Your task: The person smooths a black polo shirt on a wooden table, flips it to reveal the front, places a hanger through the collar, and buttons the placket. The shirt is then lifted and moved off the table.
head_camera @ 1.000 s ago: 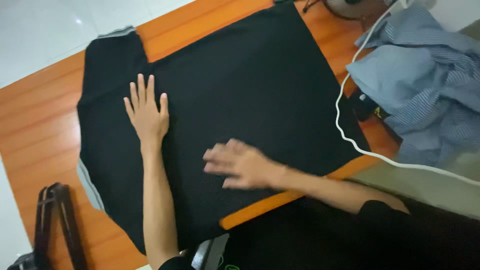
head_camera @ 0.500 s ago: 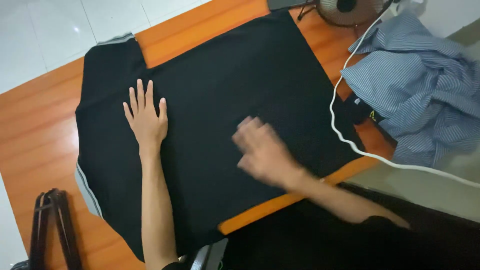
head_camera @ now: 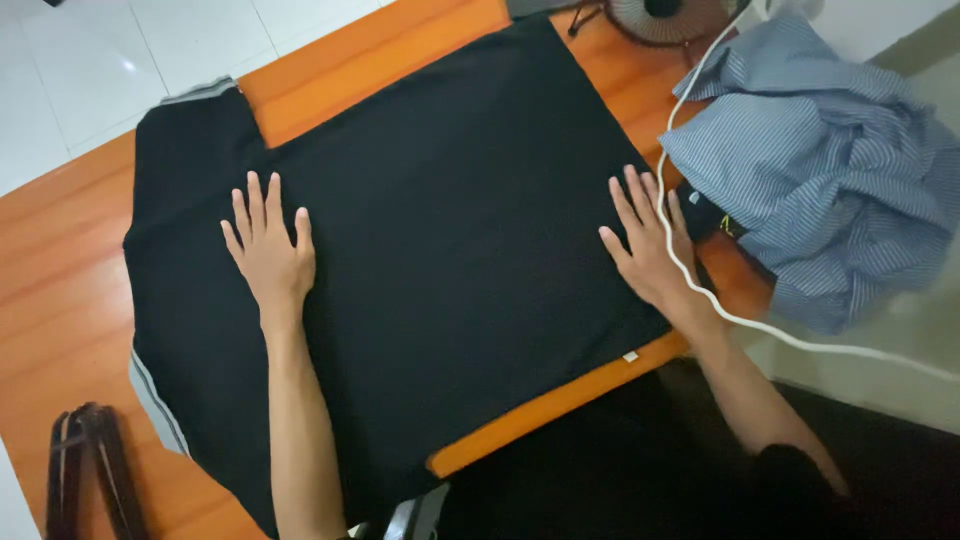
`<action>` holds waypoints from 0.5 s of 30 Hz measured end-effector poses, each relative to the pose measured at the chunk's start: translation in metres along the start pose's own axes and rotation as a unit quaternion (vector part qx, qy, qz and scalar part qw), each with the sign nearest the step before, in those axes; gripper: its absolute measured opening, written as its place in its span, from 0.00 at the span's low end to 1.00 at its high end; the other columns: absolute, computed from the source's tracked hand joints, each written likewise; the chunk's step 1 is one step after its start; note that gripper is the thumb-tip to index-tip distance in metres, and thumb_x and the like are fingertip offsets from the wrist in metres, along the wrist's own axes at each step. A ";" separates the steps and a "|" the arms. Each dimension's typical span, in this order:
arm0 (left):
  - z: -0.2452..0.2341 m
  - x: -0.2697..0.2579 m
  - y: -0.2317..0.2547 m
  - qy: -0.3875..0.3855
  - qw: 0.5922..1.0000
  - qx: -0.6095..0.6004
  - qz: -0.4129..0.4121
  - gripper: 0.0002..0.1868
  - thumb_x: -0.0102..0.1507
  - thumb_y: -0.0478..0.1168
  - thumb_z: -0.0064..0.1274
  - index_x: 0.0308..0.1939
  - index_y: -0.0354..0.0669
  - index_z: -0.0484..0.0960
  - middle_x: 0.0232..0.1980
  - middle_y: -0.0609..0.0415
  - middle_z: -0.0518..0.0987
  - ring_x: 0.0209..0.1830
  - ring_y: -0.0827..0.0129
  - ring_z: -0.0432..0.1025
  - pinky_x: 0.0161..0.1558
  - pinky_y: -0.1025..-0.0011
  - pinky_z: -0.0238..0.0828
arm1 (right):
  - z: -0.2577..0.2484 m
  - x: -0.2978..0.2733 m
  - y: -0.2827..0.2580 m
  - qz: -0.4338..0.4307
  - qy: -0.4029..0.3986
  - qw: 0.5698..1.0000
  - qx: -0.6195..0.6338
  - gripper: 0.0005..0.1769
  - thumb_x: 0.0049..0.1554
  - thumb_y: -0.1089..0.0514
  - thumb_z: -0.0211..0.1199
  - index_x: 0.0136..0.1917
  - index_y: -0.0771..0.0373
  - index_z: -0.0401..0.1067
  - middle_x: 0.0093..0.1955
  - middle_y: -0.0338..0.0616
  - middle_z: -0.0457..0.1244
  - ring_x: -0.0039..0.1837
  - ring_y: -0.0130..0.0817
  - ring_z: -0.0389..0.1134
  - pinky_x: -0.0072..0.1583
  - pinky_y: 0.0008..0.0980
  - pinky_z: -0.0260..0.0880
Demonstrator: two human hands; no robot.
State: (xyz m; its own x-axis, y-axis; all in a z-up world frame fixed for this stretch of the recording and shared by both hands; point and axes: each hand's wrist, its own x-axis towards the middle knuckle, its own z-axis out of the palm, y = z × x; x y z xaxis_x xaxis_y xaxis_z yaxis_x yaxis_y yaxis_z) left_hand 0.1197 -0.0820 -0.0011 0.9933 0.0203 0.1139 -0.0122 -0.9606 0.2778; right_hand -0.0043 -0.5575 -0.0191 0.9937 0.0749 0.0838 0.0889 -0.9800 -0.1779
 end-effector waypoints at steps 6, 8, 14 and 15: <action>-0.005 0.000 0.000 -0.018 1.000 -0.016 0.004 0.29 0.76 0.53 0.35 0.81 0.56 0.59 0.84 0.53 0.49 0.83 0.51 0.43 0.76 0.39 0.33 | -0.012 0.018 -0.173 -0.143 -0.061 0.982 0.107 0.38 0.61 0.44 0.61 0.78 0.64 0.59 0.80 0.65 0.49 0.81 0.61 0.46 0.77 0.59 0.38; -0.007 -0.005 0.000 -0.020 1.000 -0.006 -0.003 0.29 0.76 0.54 0.35 0.81 0.57 0.58 0.85 0.55 0.49 0.83 0.54 0.43 0.77 0.41 0.33 | 0.012 0.007 -0.228 -0.227 -0.082 0.957 0.161 0.41 0.61 0.41 0.59 0.80 0.62 0.55 0.82 0.61 0.47 0.83 0.57 0.42 0.78 0.59 0.36; -0.009 -0.007 -0.002 -0.018 1.000 -0.007 -0.001 0.29 0.76 0.55 0.34 0.81 0.58 0.57 0.85 0.56 0.49 0.84 0.55 0.42 0.78 0.42 0.33 | 0.049 0.040 -0.221 -0.327 -0.032 0.934 0.138 0.40 0.64 0.35 0.51 0.83 0.50 0.50 0.87 0.45 0.40 0.87 0.46 0.33 0.80 0.54 0.27; -0.010 -0.003 0.000 -0.018 1.000 -0.010 0.005 0.29 0.77 0.54 0.34 0.82 0.57 0.57 0.85 0.54 0.48 0.84 0.54 0.42 0.77 0.42 0.33 | 0.044 0.059 -0.196 -0.301 -0.009 0.946 0.116 0.38 0.63 0.36 0.55 0.82 0.48 0.55 0.85 0.45 0.44 0.86 0.47 0.35 0.79 0.54 0.28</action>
State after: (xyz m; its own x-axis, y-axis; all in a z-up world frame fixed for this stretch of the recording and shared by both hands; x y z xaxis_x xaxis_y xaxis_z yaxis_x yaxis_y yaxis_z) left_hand 0.1154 -0.0791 0.0082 0.9966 0.0012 0.0822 -0.0232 -0.9552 0.2951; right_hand 0.0400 -0.3531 -0.0222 0.7590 0.6120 0.2221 0.6499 -0.6920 -0.3142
